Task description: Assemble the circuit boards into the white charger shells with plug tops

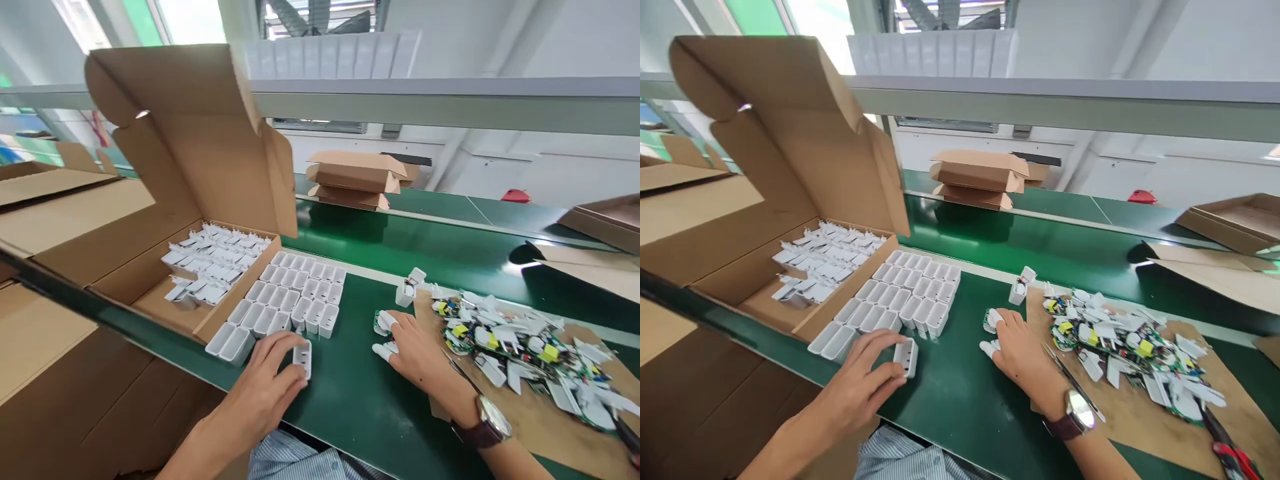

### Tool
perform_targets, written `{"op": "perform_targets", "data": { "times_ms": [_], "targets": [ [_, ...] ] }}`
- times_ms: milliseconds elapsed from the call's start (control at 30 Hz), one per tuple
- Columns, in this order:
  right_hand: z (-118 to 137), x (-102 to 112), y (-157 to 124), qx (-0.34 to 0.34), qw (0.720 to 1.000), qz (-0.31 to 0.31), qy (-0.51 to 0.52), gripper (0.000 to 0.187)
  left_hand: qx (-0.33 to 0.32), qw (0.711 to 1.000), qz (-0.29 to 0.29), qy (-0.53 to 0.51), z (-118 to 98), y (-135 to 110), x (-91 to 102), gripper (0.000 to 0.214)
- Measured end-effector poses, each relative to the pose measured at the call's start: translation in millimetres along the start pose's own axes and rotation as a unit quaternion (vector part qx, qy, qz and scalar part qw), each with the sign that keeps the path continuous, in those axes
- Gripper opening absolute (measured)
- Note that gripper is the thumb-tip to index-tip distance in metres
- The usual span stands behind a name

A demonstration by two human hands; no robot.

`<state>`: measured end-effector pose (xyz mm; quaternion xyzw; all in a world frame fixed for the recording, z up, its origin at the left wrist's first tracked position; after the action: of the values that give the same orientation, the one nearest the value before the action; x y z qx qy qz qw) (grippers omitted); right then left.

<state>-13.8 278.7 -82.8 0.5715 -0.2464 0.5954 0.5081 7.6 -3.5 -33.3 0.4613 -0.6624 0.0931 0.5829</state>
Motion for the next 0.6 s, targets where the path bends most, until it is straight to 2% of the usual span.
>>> {"op": "perform_targets", "data": {
  "times_ms": [100,200,300,400,500,600],
  "targets": [
    [-5,-1,-4,-0.038,0.998,-0.003,0.047,0.039,-0.053,0.996,0.056,-0.047,-25,7,-12.8,0.011],
    [-10,3,-7,-0.067,0.995,-0.021,0.071,0.039,-0.093,0.991,0.084,-0.052,-44,22,-32.8,0.009],
    [-16,6,-11,-0.103,0.989,-0.041,0.1,0.033,-0.119,0.988,0.085,-0.05,-57,43,-52.8,0.008],
    [-23,10,-17,-0.135,0.977,-0.059,0.154,0.035,-0.128,0.988,0.077,-0.038,-65,65,-68.8,0.006],
    [-31,16,-22,-0.16,0.964,-0.076,0.198,0.037,-0.123,0.989,0.067,-0.037,-68,82,-80.5,0.005],
    [-37,28,-27,-0.179,0.958,-0.105,0.198,0.033,-0.11,0.991,0.055,-0.049,-68,91,-89.6,0.005]
  ]
}}
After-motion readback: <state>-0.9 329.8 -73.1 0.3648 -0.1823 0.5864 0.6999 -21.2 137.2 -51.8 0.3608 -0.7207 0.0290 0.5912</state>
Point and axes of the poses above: each hand's wrist, its own y-axis towards the middle knuckle, its own x-axis out of the back of the hand, z = x × y, the point moved 7 cm from there along y, towards the middle knuckle, and after that the axes turned 11 degrees about x, right-handed, at the moved point
